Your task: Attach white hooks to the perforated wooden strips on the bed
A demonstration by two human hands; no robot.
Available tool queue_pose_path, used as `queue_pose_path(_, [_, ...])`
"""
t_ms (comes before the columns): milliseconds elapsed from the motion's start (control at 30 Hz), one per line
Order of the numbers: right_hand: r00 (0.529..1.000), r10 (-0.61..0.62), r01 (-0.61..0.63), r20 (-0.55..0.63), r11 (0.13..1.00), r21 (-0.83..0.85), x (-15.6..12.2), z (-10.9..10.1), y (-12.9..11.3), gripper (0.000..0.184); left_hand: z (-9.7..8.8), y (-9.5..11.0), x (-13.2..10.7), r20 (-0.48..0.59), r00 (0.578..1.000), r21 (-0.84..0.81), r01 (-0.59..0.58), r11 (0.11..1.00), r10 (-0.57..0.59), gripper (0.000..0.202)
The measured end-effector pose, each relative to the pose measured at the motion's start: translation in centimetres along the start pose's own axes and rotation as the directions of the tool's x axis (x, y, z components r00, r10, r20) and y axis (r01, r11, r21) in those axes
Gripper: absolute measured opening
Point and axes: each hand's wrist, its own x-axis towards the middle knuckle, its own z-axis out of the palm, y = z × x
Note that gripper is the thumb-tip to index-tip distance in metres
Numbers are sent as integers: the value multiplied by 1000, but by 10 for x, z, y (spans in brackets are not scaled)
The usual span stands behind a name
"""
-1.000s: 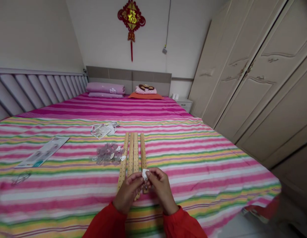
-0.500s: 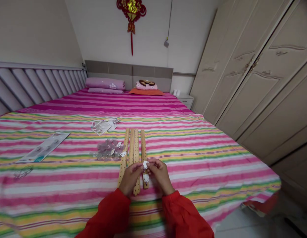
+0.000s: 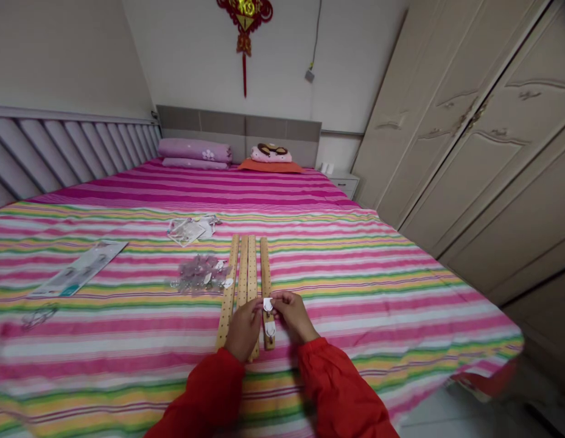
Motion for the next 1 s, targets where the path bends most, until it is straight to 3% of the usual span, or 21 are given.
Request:
queue_pose_path(200, [1000,-11,11,-12,1000,-11,4,-1,7,21,1,3,-5,-19,999,290,-31,957,38,35])
queue_pose_path(533, [998,-49,48,-49,999,-12,8,-5,16,17,3,6,-18,25,996,548,-85,832,85,38])
queue_pose_path(1000, [987,-114,108,-117,993,-52,8,0,25,10,21,-27,-27,-22,978,636,-146,757,207,47])
